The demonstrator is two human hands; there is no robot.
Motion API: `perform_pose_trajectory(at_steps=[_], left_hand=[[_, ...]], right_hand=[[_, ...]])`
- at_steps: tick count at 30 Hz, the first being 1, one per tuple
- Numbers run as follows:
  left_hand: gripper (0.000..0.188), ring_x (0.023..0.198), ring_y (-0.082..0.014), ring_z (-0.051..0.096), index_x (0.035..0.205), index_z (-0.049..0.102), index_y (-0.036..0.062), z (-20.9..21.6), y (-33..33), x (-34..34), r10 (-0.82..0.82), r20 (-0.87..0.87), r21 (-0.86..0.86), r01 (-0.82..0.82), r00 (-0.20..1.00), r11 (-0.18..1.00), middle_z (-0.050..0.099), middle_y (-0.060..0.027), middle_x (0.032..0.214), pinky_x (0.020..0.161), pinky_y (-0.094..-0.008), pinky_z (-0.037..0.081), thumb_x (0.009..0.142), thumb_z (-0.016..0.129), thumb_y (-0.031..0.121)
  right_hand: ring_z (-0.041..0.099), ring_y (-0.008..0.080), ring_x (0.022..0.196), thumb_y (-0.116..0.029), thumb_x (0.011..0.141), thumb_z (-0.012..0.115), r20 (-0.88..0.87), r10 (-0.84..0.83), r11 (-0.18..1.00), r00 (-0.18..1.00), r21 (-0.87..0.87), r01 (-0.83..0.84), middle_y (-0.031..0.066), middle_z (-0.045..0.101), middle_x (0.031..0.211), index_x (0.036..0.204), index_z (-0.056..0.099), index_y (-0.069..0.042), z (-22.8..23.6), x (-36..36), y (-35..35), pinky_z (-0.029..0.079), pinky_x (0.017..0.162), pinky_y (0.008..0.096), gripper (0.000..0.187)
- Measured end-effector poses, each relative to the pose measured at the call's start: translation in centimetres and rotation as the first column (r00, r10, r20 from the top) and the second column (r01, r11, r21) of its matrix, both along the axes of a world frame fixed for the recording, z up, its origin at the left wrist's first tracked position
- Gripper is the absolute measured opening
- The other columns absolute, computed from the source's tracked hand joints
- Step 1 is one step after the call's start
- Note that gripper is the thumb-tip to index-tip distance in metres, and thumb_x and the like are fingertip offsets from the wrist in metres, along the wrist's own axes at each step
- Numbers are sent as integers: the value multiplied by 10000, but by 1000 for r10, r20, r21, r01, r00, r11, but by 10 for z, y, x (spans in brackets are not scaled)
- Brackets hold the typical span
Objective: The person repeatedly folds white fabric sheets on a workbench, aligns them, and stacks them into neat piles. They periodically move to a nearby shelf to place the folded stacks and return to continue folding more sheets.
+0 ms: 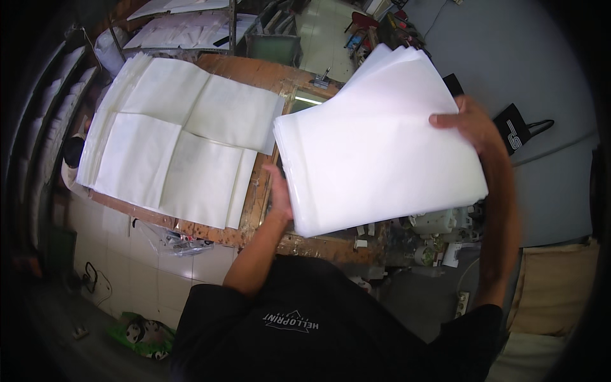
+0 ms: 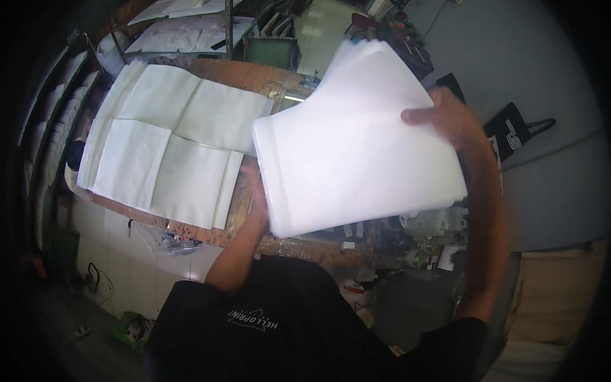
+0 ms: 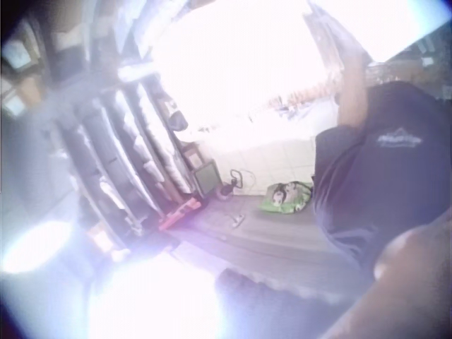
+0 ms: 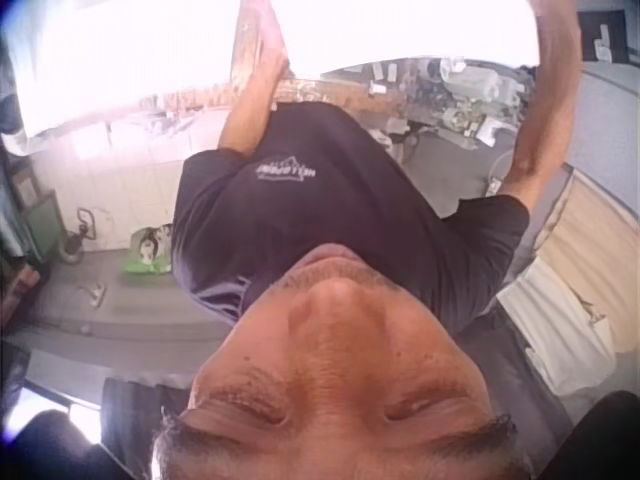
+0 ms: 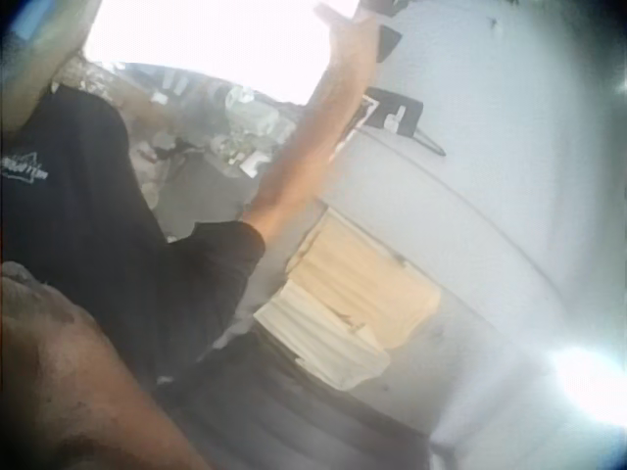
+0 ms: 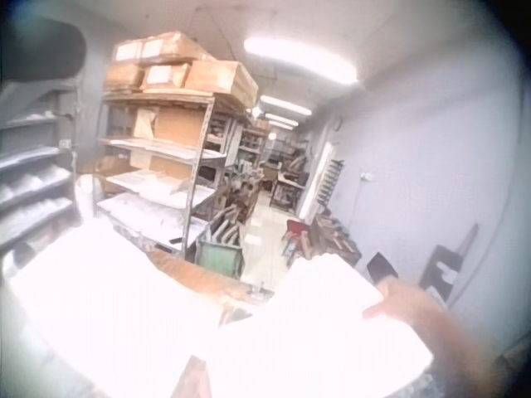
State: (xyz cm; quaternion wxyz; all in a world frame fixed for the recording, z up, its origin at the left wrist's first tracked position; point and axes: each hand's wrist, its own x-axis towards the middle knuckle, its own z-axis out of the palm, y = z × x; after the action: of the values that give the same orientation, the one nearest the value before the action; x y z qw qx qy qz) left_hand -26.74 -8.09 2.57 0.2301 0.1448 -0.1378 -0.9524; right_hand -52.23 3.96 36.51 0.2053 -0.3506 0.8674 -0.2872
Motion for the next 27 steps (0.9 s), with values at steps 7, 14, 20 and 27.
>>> perform_pose_trajectory(at_steps=[7,14,20,27], left_hand=[[936,1317,-382,540,1519,289,-80,-4,-45,-2,-197,401,-435,375,895,819,516,-264,1422,1085,-478,495,883,729,449],[802,1195,-380,628,1477,322,-115,-3,-48,32,-55,311,-328,161,949,931,573,-262,1336,1015,-484,553,804,738,20],[726,1070,-321,682,1378,449,-117,-58,-51,56,91,748,-495,461,657,737,658,-255,1205,877,-414,588,741,767,27],[856,1102,-394,648,1504,283,-84,-60,-18,27,703,550,-777,585,451,233,635,-300,1223,959,-419,522,768,702,40]], right_hand=[[700,189,689,-129,786,787,263,55,991,963,-136,-19,177,731,890,1070,669,129,-49,44,19,569,666,311,401],[702,174,714,-115,803,800,350,-5,972,937,-220,88,141,739,921,1092,693,75,-91,32,52,575,683,311,362],[700,178,804,-173,773,892,578,-278,896,767,-133,424,115,747,996,1118,693,27,-359,5,104,570,753,340,446],[688,324,981,-155,909,699,2,-442,861,897,-279,425,211,719,1073,1199,650,35,-437,48,83,515,903,405,351]])
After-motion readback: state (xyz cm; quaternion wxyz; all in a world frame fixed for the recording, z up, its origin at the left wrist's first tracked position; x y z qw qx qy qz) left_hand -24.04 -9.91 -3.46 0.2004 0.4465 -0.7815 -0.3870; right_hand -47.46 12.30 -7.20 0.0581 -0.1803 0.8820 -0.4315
